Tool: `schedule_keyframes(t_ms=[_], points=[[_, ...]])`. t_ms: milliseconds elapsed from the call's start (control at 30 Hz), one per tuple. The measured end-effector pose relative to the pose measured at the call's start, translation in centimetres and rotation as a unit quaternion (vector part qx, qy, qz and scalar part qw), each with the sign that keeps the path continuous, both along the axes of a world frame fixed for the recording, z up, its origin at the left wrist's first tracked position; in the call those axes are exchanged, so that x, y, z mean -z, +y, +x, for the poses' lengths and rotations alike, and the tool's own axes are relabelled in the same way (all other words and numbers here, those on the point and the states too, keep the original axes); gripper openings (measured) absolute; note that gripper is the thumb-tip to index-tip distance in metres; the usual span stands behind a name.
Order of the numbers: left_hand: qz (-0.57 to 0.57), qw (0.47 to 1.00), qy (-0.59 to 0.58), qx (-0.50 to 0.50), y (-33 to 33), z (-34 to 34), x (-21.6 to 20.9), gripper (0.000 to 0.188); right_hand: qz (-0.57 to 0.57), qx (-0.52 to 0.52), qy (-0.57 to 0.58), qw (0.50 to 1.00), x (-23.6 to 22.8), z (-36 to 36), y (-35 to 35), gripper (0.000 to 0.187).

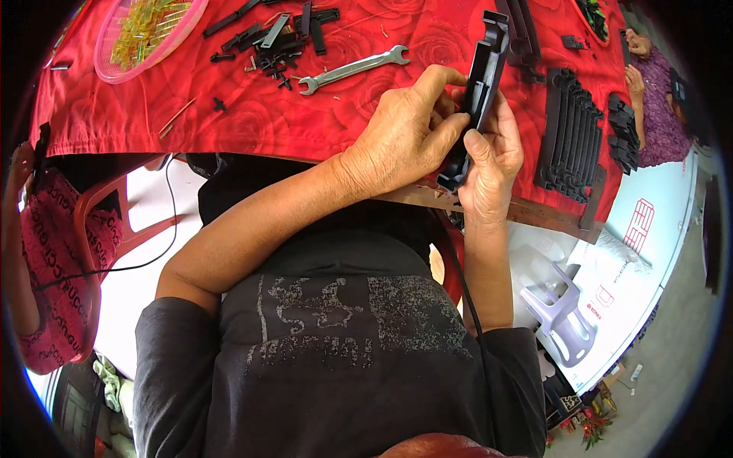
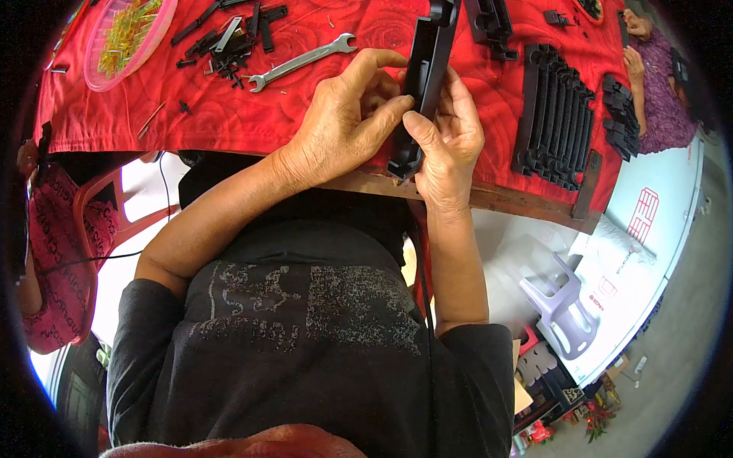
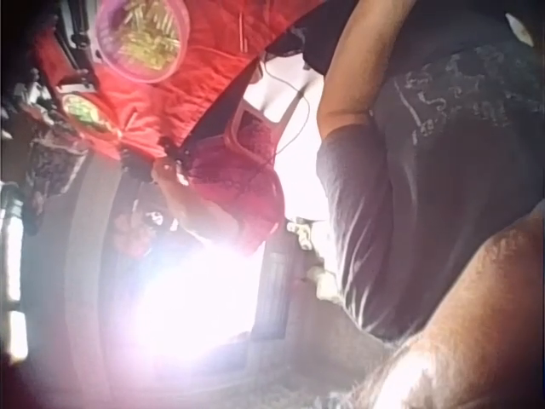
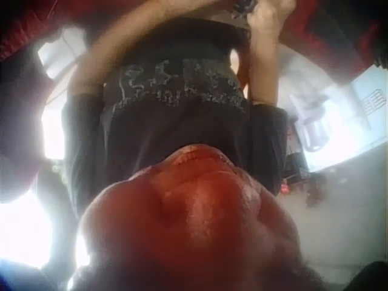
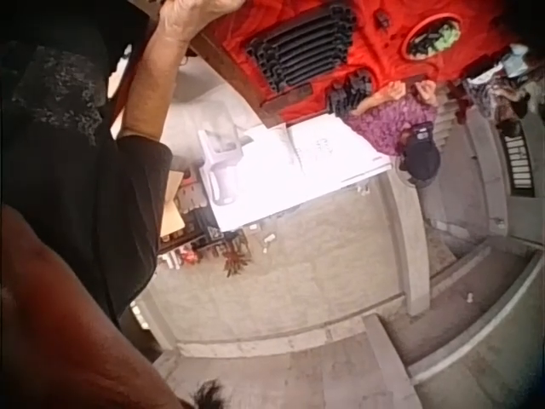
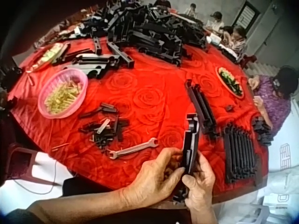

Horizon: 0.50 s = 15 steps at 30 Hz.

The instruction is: The person assembles black plastic parts by hand, inserting small plastic pins and connecting structural components on a table. A wrench is used to tighten the connections.

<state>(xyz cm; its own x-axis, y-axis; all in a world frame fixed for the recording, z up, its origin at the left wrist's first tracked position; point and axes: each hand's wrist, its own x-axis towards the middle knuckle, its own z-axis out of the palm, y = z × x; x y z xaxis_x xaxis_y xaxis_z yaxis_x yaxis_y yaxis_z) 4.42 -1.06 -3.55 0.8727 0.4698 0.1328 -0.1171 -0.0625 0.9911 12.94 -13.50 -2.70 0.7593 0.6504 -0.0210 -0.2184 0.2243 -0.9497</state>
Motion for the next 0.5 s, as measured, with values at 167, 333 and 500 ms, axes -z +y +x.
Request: schedule_keyframes(t_ms=[167, 333, 500], points=[[0.031, 0.999, -0.017, -0.019, 0.0, -0.2, -0.6, 0.032, 0.004, -0.004, -0.013, 1.000, 0.9, 0.4, -0.5, 0.072], [0.027, 1.000, -0.001, -0.001, 0.0, -0.2, -0.6, 0.034, 0.007, -0.009, -0.036, 0.999, 1.4, 0.7, -0.9, 0.073], [0.019, 1.000, 0.001, 0.012, 0.1, -0.3, -0.7, 0.039, 0.017, -0.007, 0.000, 1.000, 1.4, 0.6, -0.9, 0.070]])
